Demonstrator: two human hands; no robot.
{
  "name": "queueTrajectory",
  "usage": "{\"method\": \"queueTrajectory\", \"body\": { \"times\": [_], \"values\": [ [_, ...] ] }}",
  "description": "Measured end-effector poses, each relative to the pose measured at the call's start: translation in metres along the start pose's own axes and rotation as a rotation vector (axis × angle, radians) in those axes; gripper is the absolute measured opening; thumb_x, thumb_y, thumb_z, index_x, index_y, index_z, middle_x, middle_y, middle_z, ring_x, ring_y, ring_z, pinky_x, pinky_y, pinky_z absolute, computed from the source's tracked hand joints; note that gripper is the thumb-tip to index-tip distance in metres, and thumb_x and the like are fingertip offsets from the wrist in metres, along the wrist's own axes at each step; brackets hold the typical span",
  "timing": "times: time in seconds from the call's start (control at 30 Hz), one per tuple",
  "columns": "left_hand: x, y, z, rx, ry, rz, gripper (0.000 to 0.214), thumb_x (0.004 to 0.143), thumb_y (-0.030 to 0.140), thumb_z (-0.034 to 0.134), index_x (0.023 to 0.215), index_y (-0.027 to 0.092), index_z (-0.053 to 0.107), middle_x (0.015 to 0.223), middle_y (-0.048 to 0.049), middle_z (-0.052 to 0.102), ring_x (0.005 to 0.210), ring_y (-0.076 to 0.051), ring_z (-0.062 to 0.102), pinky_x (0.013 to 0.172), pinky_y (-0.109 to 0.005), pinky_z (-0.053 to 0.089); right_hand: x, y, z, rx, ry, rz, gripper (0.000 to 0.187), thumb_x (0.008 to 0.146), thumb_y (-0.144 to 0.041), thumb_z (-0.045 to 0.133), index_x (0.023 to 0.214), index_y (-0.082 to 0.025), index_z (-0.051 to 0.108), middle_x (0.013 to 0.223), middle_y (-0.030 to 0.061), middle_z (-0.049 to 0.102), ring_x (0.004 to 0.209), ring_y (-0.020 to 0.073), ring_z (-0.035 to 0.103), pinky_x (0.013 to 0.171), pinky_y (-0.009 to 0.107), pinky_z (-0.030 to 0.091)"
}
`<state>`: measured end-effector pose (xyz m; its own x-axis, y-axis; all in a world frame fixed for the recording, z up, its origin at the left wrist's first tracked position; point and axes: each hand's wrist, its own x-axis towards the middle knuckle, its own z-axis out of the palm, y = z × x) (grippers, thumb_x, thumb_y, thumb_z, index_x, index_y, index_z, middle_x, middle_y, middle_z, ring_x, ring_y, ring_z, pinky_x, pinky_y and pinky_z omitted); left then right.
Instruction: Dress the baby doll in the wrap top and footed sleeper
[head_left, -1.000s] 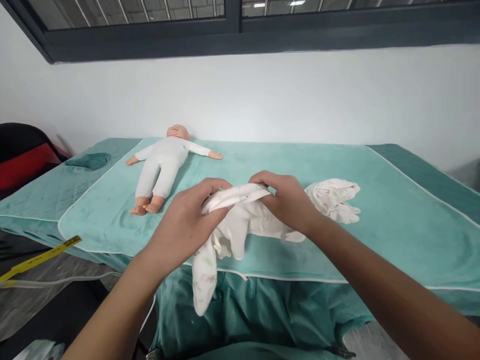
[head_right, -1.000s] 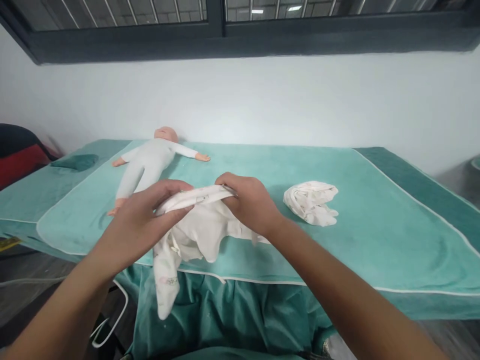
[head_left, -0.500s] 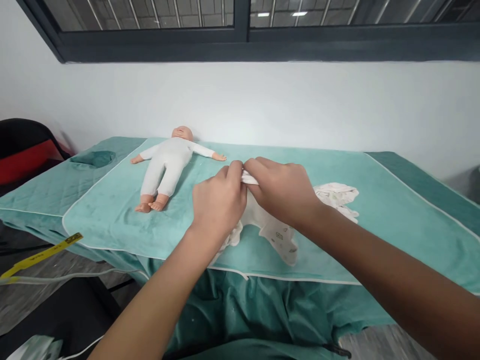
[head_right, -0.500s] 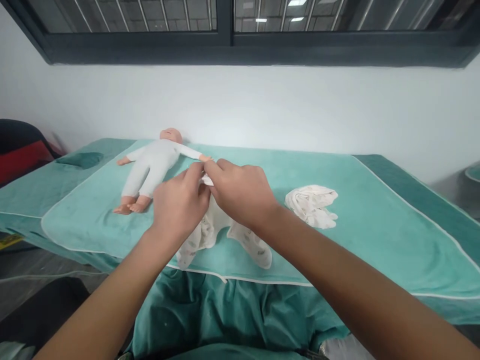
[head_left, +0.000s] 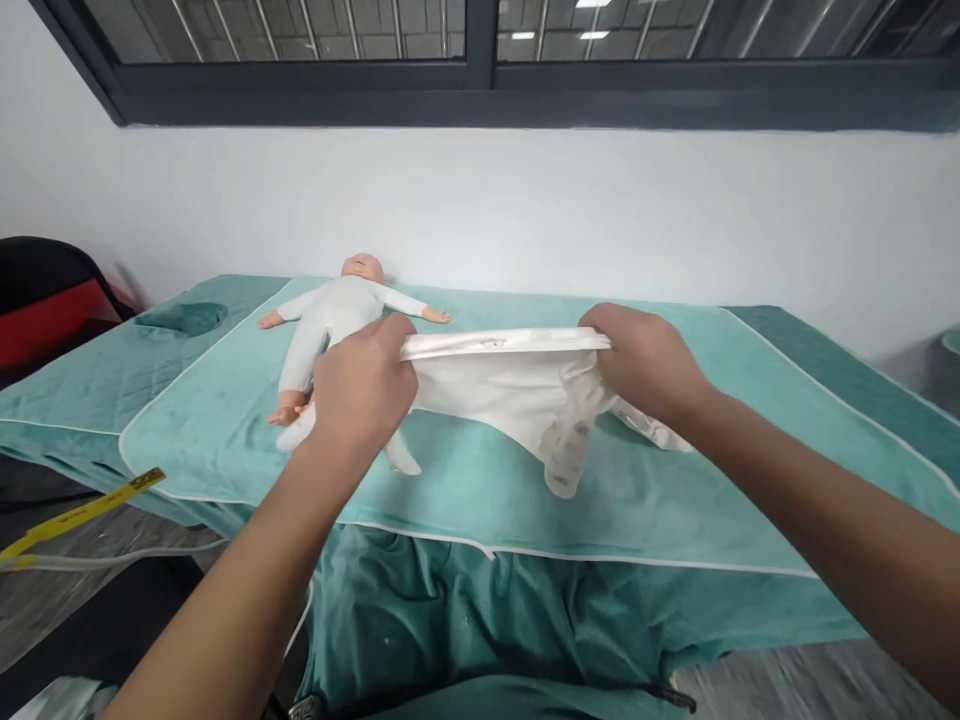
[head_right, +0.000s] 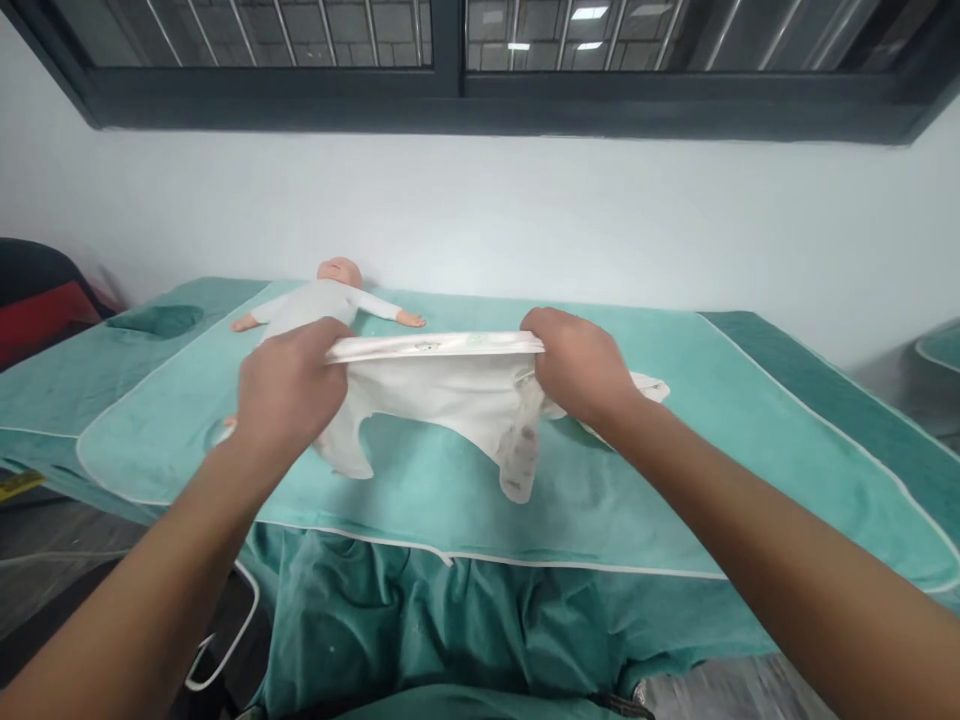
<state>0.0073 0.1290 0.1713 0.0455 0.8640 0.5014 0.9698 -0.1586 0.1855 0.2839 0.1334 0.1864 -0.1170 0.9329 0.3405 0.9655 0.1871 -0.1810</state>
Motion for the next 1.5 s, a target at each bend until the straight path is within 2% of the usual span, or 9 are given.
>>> {"method": "queueTrajectory", "body": {
  "times": [0.17, 0.33, 0.53, 0.63, 0.73, 0.87, 1.07, 1.2, 1.5],
  "values": [
    [-0.004, -0.012, -0.028, -0.255, 0.047, -0.090, 0.021, 0.083, 0.020, 0.049, 0.096, 0.024, 0.065, 0.085, -0.0005, 0.070, 0.077, -0.019, 0.060, 0.064, -0.027, 0.037, -0.009, 0.012, -0.025, 0.234, -0.017, 0.184, 0.021, 0.074, -0.016, 0.047, 0.082, -0.025, 0.064, 0.072, 0.0007, 0.066, 0.060, 0.0183, 0.054, 0.051, 0.028, 0.036],
    [0.001, -0.020, -0.035, -0.180, -0.141, -0.121, 0.019, 0.084, 0.032, 0.052, 0.096, 0.027, 0.066, 0.083, -0.0022, 0.069, 0.076, -0.022, 0.061, 0.061, -0.028, 0.036, 0.003, 0.025, -0.040, 0.163, -0.188, 0.216, 0.016, 0.075, -0.023, 0.053, 0.081, -0.026, 0.068, 0.075, 0.0012, 0.069, 0.061, 0.0201, 0.060, 0.051, 0.029, 0.039],
    [0.042, -0.037, 0.029, 0.077, -0.446, -0.073, 0.031, 0.087, 0.047, 0.046, 0.094, 0.023, 0.065, 0.088, -0.0122, 0.070, 0.081, -0.031, 0.065, 0.065, -0.035, 0.043, 0.049, 0.040, 0.024, 0.180, -0.440, 0.157, 0.017, 0.072, -0.025, 0.061, 0.083, -0.017, 0.071, 0.103, 0.0117, 0.073, 0.091, 0.0257, 0.066, 0.071, 0.029, 0.045],
    [0.054, -0.035, 0.066, 0.151, -0.373, -0.078, 0.032, 0.089, 0.035, 0.045, 0.107, 0.015, 0.062, 0.101, -0.0197, 0.068, 0.092, -0.035, 0.064, 0.073, -0.042, 0.047, 0.064, 0.041, 0.072, 0.224, -0.377, 0.217, 0.038, 0.080, -0.032, 0.058, 0.108, -0.008, 0.068, 0.120, 0.0205, 0.068, 0.102, 0.0279, 0.065, 0.077, 0.029, 0.047],
    [0.040, -0.027, 0.100, 0.223, -0.216, 0.094, 0.037, 0.087, 0.020, 0.046, 0.121, 0.011, 0.055, 0.121, -0.0224, 0.061, 0.113, -0.037, 0.057, 0.086, -0.048, 0.047, 0.059, 0.048, 0.111, 0.288, -0.312, 0.249, 0.050, 0.090, -0.047, 0.048, 0.123, -0.012, 0.062, 0.126, 0.0158, 0.066, 0.104, 0.0233, 0.066, 0.078, 0.026, 0.049],
    [0.001, -0.016, 0.145, 0.095, -0.282, 0.290, 0.037, 0.088, 0.009, 0.041, 0.123, 0.012, 0.056, 0.133, -0.0170, 0.057, 0.124, -0.030, 0.052, 0.101, -0.045, 0.044, 0.026, 0.079, 0.145, 0.250, -0.201, 0.345, 0.052, 0.099, -0.042, 0.028, 0.132, -0.012, 0.055, 0.132, 0.0167, 0.063, 0.115, 0.0256, 0.062, 0.091, 0.032, 0.048],
    [-0.014, -0.007, 0.194, -0.066, -0.400, 0.325, 0.038, 0.098, 0.025, 0.036, 0.127, 0.011, 0.056, 0.146, -0.0144, 0.050, 0.138, -0.025, 0.042, 0.117, -0.042, 0.032, -0.019, 0.144, 0.145, 0.091, -0.167, 0.335, 0.043, 0.092, -0.032, 0.042, 0.128, -0.016, 0.059, 0.143, 0.0155, 0.055, 0.135, 0.0350, 0.045, 0.116, 0.056, 0.017],
    [0.003, -0.005, 0.209, -0.073, -0.413, 0.273, 0.048, 0.100, 0.034, 0.032, 0.139, 0.011, 0.048, 0.151, -0.0142, 0.045, 0.142, -0.027, 0.038, 0.120, -0.047, 0.027, -0.021, 0.168, 0.127, 0.074, -0.173, 0.366, 0.044, 0.092, -0.035, 0.041, 0.125, -0.011, 0.059, 0.139, 0.0207, 0.057, 0.132, 0.0365, 0.049, 0.111, 0.052, 0.031],
    [0.019, -0.001, 0.220, -0.053, -0.418, 0.165, 0.059, 0.099, 0.040, 0.030, 0.155, 0.021, 0.026, 0.164, -0.0080, 0.023, 0.150, -0.028, 0.022, 0.117, -0.046, 0.033, 0.023, 0.088, 0.152, 0.236, -0.288, 0.241, 0.046, 0.091, -0.056, 0.047, 0.121, -0.023, 0.060, 0.117, 0.0090, 0.070, 0.098, 0.0234, 0.065, 0.073, 0.028, 0.047]
  ]
}}
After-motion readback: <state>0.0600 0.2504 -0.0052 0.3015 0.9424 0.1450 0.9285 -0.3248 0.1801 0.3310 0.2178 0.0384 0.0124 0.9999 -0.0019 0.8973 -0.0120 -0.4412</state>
